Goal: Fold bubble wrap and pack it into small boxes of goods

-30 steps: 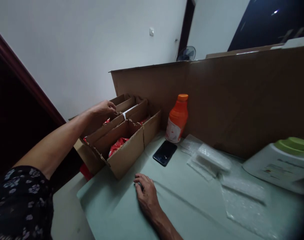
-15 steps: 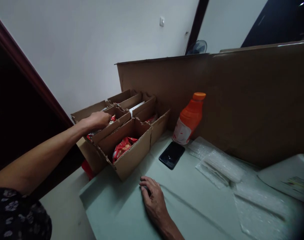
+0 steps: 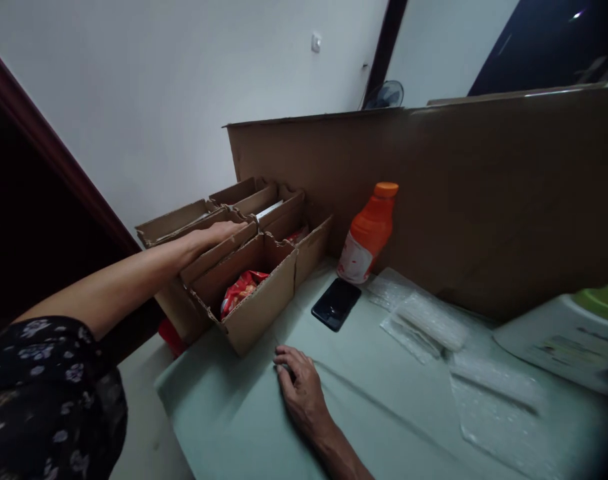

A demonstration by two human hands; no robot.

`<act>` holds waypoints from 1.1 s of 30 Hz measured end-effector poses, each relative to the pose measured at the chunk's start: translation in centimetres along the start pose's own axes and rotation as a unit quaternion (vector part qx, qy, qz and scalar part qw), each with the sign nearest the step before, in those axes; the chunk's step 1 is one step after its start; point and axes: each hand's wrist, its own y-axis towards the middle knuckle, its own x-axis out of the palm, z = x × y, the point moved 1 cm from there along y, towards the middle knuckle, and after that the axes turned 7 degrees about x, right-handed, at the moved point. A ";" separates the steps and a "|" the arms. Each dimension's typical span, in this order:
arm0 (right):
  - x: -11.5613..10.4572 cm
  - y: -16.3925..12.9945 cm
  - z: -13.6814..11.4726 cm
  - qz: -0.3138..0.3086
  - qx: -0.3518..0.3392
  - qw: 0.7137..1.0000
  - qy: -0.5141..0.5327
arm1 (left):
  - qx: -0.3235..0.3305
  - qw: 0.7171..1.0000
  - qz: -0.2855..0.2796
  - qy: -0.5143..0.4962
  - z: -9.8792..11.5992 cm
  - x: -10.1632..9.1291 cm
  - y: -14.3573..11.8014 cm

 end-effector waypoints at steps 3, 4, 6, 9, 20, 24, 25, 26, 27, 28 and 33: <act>0.2 -0.2 -0.3 0.001 0.005 1.000 0.003 | -0.044 0.998 0.045 -0.008 0.8 0.4 -0.1; 0.3 -0.4 -0.4 0.003 0.008 1.000 0.004 | -0.054 0.997 0.057 -0.011 1.1 0.2 -0.6; 0.5 -0.7 -0.7 0.009 0.015 1.000 0.004 | -0.071 0.994 0.085 -0.015 1.6 -1.0 -2.1; 0.7 -0.8 -0.9 0.018 0.026 1.000 0.000 | -0.110 0.981 0.159 -0.011 2.2 -3.9 -5.0; 0.8 -0.7 0.0 0.017 0.018 1.000 0.004 | 0.232 0.898 0.309 -0.211 18.6 -5.0 0.5; 0.7 -0.6 -0.3 0.008 0.015 1.000 0.010 | 0.011 0.967 0.247 -0.064 13.6 -4.6 4.4; 0.7 -0.6 -0.3 0.008 0.018 1.000 0.011 | -0.053 0.974 0.220 -0.030 11.7 -4.6 4.8; 0.6 -0.6 -0.4 0.010 0.020 1.000 0.013 | -0.099 0.979 0.180 -0.013 10.0 -4.5 5.2; 0.6 -0.6 -0.4 0.013 0.023 1.000 0.014 | -0.126 0.983 0.132 -0.011 8.4 -4.3 5.5; 0.6 -0.6 -0.4 0.014 0.025 0.999 0.015 | -0.135 0.987 0.085 -0.017 7.2 -3.9 5.8; 0.6 -0.5 -0.2 0.012 0.027 0.999 0.020 | -0.144 0.988 -0.051 -0.030 4.1 -2.1 6.5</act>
